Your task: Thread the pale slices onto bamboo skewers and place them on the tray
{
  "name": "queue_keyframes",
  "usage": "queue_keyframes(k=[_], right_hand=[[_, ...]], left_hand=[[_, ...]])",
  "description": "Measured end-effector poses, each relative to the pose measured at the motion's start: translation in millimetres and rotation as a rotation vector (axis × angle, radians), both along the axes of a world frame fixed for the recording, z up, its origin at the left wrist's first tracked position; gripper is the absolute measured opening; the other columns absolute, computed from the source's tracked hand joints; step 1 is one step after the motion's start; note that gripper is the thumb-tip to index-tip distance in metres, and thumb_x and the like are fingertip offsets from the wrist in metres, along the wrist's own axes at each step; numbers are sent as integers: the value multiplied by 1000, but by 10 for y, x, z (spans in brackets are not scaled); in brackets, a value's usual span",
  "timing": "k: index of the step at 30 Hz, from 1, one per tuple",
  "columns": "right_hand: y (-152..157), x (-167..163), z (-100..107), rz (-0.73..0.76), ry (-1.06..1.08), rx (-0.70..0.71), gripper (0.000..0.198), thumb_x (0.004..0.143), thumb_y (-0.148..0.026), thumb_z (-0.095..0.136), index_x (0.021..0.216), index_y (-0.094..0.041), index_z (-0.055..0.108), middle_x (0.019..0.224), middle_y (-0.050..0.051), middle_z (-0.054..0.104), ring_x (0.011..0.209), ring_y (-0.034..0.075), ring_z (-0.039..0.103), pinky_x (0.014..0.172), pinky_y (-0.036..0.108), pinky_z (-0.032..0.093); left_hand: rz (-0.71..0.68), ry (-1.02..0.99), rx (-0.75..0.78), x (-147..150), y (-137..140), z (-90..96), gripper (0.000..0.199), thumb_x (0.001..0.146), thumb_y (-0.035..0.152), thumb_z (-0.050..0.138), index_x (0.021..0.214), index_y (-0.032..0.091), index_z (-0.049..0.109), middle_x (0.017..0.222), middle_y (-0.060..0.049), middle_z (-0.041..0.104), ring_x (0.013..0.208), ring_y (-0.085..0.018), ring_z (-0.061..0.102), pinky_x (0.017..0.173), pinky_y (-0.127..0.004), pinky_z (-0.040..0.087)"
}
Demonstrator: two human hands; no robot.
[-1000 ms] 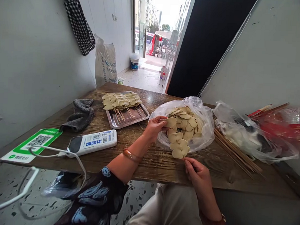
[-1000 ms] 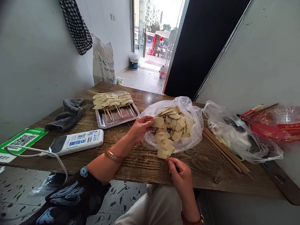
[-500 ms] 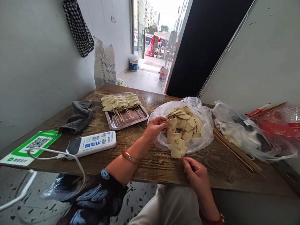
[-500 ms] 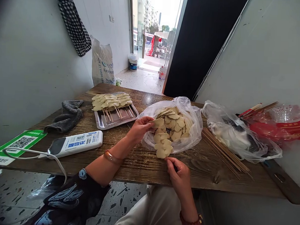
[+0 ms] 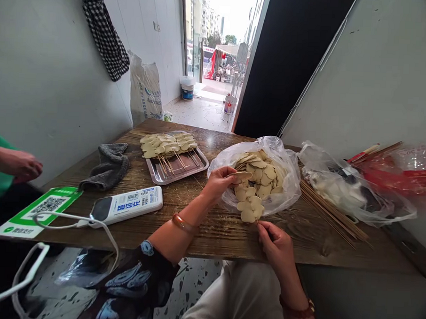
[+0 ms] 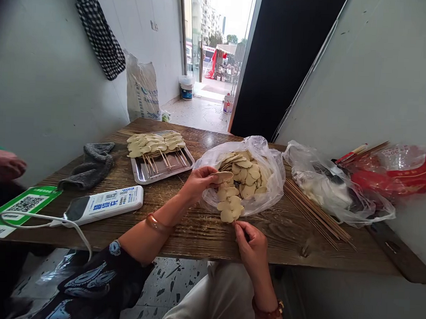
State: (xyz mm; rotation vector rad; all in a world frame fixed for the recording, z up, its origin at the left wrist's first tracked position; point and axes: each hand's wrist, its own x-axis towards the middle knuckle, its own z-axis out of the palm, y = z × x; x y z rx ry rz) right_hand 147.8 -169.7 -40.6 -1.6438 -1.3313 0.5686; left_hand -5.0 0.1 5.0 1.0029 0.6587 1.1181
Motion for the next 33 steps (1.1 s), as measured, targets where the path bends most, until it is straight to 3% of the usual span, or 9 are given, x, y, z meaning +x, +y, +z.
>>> queue_keyframes(k=[18, 33], right_hand=[[-22, 8, -21, -22, 22, 39, 41, 83, -50, 55, 88, -17, 77, 54, 3, 59, 49, 15, 53, 41, 22, 39], [-51, 36, -77, 12, 47, -27, 39, 85, -47, 55, 98, -16, 76, 61, 2, 61, 51, 13, 53, 43, 22, 38]], left_hand=[[-118, -122, -168, -37, 0, -22, 39, 55, 29, 85, 78, 12, 58, 69, -2, 64, 62, -15, 65, 59, -29, 56], [-142, -103, -127, -35, -35, 12, 44, 51, 34, 87, 78, 12, 59, 67, -1, 65, 57, -14, 63, 58, -29, 54]])
